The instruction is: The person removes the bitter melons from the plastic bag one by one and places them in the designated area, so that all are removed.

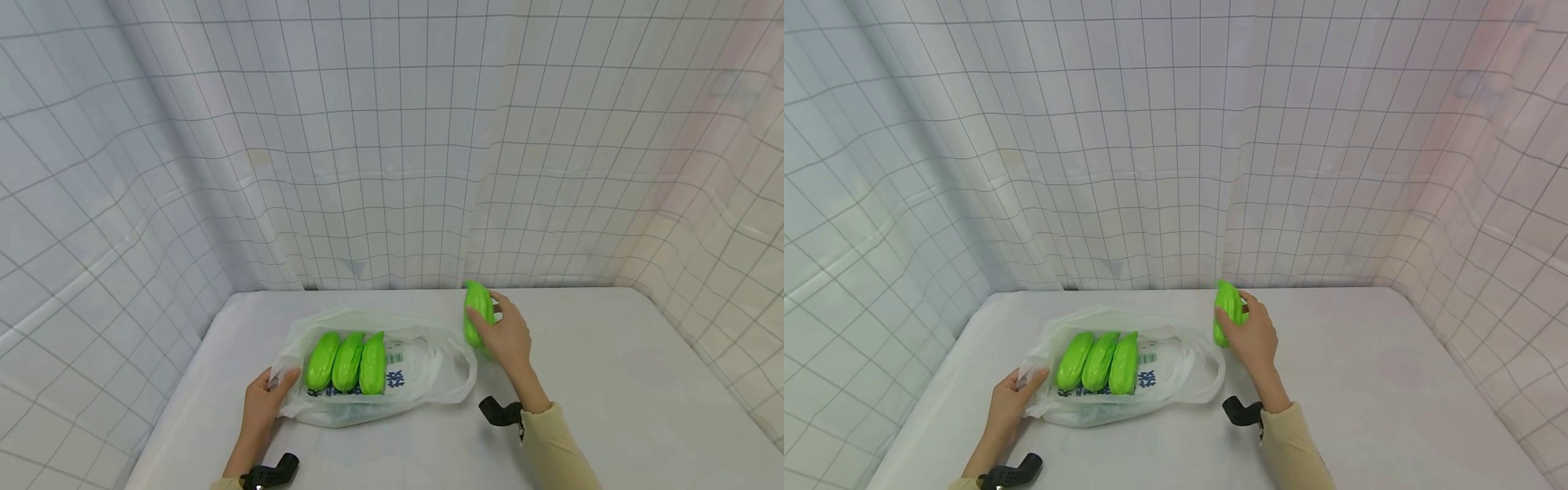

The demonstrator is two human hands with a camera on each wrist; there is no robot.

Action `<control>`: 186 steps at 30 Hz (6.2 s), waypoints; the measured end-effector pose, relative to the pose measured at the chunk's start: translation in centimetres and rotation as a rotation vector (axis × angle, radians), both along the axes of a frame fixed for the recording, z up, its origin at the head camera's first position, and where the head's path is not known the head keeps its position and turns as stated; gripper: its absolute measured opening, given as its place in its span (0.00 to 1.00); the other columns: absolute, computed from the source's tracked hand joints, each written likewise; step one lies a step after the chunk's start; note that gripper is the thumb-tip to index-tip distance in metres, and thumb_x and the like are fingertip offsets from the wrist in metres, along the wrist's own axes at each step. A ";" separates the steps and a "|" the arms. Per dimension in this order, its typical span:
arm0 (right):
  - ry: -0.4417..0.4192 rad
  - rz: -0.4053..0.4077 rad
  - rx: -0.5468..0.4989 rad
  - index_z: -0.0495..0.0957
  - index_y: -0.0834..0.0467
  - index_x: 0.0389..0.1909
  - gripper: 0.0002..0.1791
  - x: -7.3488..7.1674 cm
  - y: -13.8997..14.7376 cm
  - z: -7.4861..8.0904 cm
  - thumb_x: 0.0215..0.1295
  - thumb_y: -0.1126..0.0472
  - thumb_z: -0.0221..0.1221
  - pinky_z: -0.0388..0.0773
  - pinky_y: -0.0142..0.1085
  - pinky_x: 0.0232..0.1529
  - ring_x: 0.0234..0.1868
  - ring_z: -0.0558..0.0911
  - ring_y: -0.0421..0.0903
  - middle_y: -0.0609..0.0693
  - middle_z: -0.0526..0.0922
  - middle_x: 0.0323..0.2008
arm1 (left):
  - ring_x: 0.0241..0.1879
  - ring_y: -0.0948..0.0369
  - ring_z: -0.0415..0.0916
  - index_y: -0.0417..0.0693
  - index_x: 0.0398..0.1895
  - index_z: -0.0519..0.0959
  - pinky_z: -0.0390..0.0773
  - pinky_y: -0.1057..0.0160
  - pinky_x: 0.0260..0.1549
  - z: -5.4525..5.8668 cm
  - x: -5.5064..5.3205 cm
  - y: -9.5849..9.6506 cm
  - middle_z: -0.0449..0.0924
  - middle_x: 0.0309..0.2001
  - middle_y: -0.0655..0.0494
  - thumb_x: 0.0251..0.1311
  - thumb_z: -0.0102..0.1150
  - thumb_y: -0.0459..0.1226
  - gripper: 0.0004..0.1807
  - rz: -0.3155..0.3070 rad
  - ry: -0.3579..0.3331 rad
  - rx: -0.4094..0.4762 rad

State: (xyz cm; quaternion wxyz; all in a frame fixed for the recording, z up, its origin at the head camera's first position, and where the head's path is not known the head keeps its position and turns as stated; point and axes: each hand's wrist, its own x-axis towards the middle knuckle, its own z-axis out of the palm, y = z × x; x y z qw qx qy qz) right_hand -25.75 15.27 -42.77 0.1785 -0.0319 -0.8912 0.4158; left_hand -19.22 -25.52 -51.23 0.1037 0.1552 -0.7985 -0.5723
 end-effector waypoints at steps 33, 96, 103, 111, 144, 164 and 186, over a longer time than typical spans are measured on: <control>-0.140 -0.112 0.002 0.63 0.57 0.67 0.38 -2.9 5.0 -2.3 0.62 0.38 0.54 0.69 0.51 0.37 0.44 0.74 0.59 0.61 0.73 0.52 | 0.41 0.60 0.70 0.36 0.56 0.74 0.71 0.70 0.35 0.2 0.0 0.0 0.75 0.53 0.40 0.56 0.63 0.55 0.34 0.001 -0.010 -0.007; -0.261 -0.123 0.099 0.61 0.62 0.67 0.38 -2.3 6.6 -6.5 0.64 0.41 0.51 0.69 0.55 0.38 0.45 0.74 0.61 0.66 0.70 0.53 | 0.45 0.57 0.71 0.38 0.58 0.72 0.71 0.71 0.36 0.1 0.1 -0.1 0.74 0.55 0.40 0.55 0.63 0.57 0.37 -0.006 -0.030 -0.007; -0.300 -0.129 0.118 0.59 0.64 0.68 0.40 -2.4 6.5 -6.5 0.64 0.39 0.49 0.68 0.58 0.43 0.50 0.72 0.66 0.69 0.67 0.57 | 0.36 0.61 0.71 0.36 0.54 0.74 0.72 0.69 0.31 0.2 0.2 -0.1 0.77 0.51 0.40 0.57 0.63 0.54 0.33 -0.009 -0.005 -0.014; -0.321 -0.115 0.134 0.58 0.67 0.67 0.45 -2.2 6.4 -6.3 0.63 0.35 0.49 0.67 0.60 0.45 0.52 0.71 0.68 0.71 0.67 0.56 | 0.37 0.60 0.71 0.36 0.54 0.75 0.72 0.69 0.33 0.2 0.1 -0.1 0.76 0.51 0.40 0.56 0.63 0.55 0.34 -0.009 -0.008 -0.013; -0.223 -0.142 0.128 0.57 0.70 0.66 0.48 -1.7 6.1 -5.7 0.62 0.33 0.51 0.61 0.62 0.49 0.56 0.63 0.69 0.72 0.65 0.55 | 0.36 0.61 0.73 0.35 0.54 0.74 0.73 0.69 0.31 0.1 0.1 0.0 0.77 0.50 0.40 0.56 0.63 0.54 0.33 -0.004 -0.001 -0.008; 0.065 -0.111 0.033 0.66 0.65 0.63 0.36 -0.7 3.3 -1.9 0.64 0.43 0.58 0.62 0.56 0.50 0.55 0.66 0.63 0.64 0.71 0.54 | 0.39 0.60 0.72 0.35 0.57 0.73 0.72 0.70 0.33 0.2 0.2 0.0 0.75 0.53 0.38 0.56 0.63 0.54 0.35 -0.013 -0.010 0.002; 0.144 0.139 -0.074 0.71 0.66 0.58 0.28 2.2 -0.8 1.9 0.64 0.52 0.61 0.70 0.49 0.51 0.52 0.76 0.58 0.62 0.75 0.54 | 0.37 0.60 0.73 0.35 0.56 0.73 0.73 0.68 0.31 0.1 0.2 -0.1 0.76 0.52 0.39 0.56 0.63 0.54 0.35 -0.012 -0.005 0.018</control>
